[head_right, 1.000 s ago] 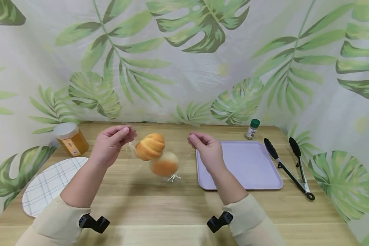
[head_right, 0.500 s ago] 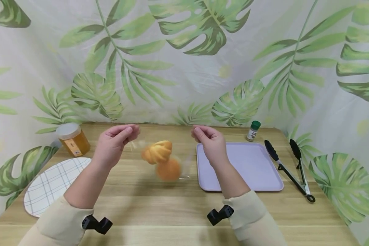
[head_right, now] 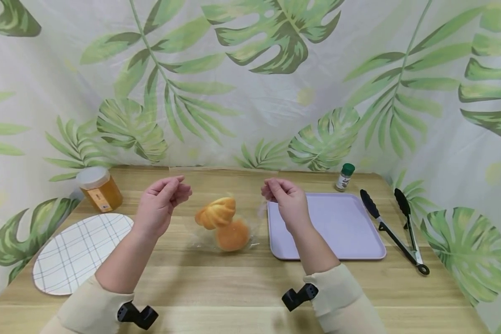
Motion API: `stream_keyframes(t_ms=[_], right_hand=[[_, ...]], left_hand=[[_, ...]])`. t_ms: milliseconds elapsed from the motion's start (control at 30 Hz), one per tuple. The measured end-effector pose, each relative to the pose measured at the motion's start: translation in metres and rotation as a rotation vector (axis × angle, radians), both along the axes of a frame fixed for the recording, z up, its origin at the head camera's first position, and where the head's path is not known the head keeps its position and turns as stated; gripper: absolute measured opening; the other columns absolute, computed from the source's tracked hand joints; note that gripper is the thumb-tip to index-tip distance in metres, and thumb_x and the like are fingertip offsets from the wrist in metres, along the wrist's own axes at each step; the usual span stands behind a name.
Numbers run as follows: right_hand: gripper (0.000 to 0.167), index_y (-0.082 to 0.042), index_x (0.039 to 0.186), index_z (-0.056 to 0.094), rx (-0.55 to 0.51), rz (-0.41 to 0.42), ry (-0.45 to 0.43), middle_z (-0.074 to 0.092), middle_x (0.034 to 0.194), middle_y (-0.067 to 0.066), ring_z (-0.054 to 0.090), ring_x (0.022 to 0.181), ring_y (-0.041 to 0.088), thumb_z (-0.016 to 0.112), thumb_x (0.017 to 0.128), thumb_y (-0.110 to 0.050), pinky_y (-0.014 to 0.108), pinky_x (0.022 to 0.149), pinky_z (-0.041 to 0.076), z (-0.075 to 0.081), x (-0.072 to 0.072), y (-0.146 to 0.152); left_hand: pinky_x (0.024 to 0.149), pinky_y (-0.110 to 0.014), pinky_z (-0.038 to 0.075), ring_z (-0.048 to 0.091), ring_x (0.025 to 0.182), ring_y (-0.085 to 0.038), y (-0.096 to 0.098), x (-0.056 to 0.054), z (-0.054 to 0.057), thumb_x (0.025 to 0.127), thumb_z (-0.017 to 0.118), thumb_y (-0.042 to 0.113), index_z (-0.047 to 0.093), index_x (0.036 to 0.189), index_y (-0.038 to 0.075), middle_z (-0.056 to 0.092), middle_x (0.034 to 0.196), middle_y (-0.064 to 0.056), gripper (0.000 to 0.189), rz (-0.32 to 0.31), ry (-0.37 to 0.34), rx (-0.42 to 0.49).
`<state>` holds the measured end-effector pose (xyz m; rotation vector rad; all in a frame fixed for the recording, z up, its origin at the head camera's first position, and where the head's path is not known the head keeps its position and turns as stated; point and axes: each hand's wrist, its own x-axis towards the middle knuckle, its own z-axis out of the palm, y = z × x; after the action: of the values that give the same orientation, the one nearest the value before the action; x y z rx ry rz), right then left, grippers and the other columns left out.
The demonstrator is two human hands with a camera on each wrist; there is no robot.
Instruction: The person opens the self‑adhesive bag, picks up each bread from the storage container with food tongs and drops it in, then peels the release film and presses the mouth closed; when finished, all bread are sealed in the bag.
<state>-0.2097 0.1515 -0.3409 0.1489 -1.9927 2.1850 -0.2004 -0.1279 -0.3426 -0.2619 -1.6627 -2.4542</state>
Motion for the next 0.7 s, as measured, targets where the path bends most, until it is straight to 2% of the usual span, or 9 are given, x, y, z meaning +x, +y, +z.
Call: stream_keyframes(t_ms=[67, 200, 467, 700], right_hand=[[0.023, -0.009, 0.088, 0.069, 0.005, -0.010, 0.006, 0.071, 0.072, -0.011, 0.067, 0.070, 0.005, 0.052, 0.102, -0.013, 0.021, 0.072, 0.058, 0.001, 0.000, -0.001], [0.028, -0.015, 0.080, 0.068, -0.008, -0.027, 0.009, 0.070, 0.069, -0.010, 0.067, 0.068, 0.004, 0.052, 0.102, -0.017, 0.021, 0.071, 0.058, 0.003, -0.001, -0.001], [0.033, -0.019, 0.071, 0.066, -0.008, -0.066, -0.012, 0.068, 0.065, -0.010, 0.066, 0.064, 0.004, 0.053, 0.101, -0.017, 0.020, 0.067, 0.056, 0.003, -0.001, 0.002], [0.031, -0.015, 0.069, 0.065, -0.001, -0.103, -0.041, 0.067, 0.061, -0.009, 0.065, 0.060, 0.005, 0.056, 0.099, -0.013, 0.020, 0.063, 0.056, 0.000, -0.002, 0.002]], left_hand=[[0.073, -0.018, 0.058, 0.071, 0.072, -0.004, 0.002, 0.000, 0.000, 0.101, 0.052, 0.008, 0.074, 0.083, 0.025, 0.074, 0.075, 0.010, 0.033, 0.036, 0.003, -0.007], [0.073, -0.019, 0.059, 0.071, 0.072, -0.005, 0.007, -0.001, -0.001, 0.100, 0.053, 0.005, 0.073, 0.079, 0.022, 0.074, 0.077, 0.009, 0.033, 0.089, 0.015, 0.002], [0.076, -0.023, 0.061, 0.073, 0.079, -0.008, 0.015, 0.002, -0.005, 0.100, 0.050, 0.002, 0.074, 0.086, 0.017, 0.076, 0.083, 0.004, 0.031, 0.021, 0.023, 0.117], [0.073, -0.024, 0.061, 0.074, 0.077, -0.010, 0.019, 0.002, -0.006, 0.099, 0.054, 0.004, 0.073, 0.086, 0.015, 0.076, 0.081, 0.002, 0.026, 0.055, -0.054, 0.159]])
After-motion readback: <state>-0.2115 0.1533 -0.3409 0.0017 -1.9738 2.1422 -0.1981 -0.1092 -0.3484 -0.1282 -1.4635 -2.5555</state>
